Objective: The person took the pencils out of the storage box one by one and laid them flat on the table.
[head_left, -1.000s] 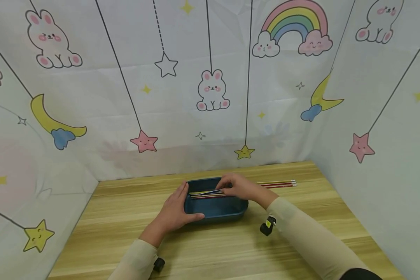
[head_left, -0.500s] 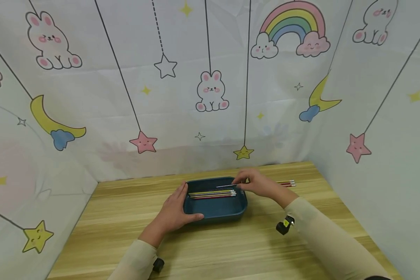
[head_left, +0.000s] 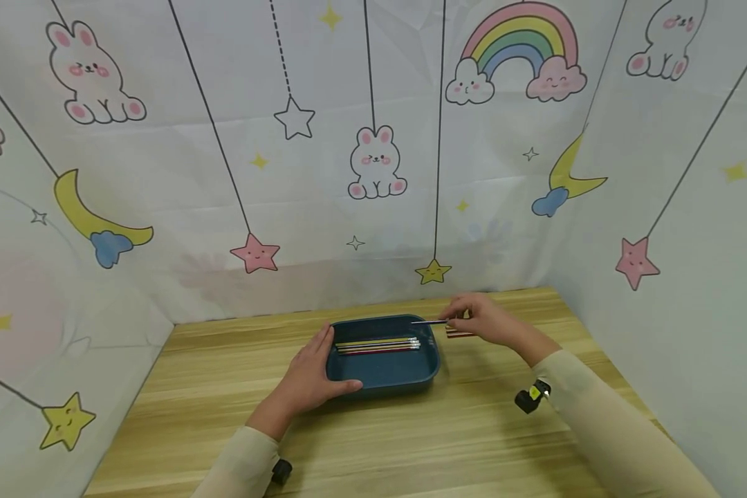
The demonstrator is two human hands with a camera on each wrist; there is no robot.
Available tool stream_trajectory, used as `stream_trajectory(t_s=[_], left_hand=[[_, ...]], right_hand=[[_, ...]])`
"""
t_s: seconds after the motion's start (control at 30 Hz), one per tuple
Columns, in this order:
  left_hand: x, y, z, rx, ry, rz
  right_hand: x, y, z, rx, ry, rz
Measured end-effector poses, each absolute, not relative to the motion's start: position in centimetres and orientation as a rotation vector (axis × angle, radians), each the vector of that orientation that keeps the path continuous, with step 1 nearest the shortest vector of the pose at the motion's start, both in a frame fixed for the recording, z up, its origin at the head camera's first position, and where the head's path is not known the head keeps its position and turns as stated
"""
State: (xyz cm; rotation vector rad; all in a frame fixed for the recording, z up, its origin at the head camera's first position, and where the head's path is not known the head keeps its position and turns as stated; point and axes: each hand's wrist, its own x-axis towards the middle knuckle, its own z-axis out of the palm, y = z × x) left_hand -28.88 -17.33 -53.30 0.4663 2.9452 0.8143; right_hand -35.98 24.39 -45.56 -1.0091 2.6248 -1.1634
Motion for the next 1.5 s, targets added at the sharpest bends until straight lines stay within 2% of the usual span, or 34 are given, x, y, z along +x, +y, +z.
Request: stream_trajectory(t_s=[1.5], left_hand=[[-28.7, -17.2, -53.0, 0.438, 2.937, 0.816]], right_hand=[[-36.9, 31.6, -48.0, -0.905, 2.692, -1.185]])
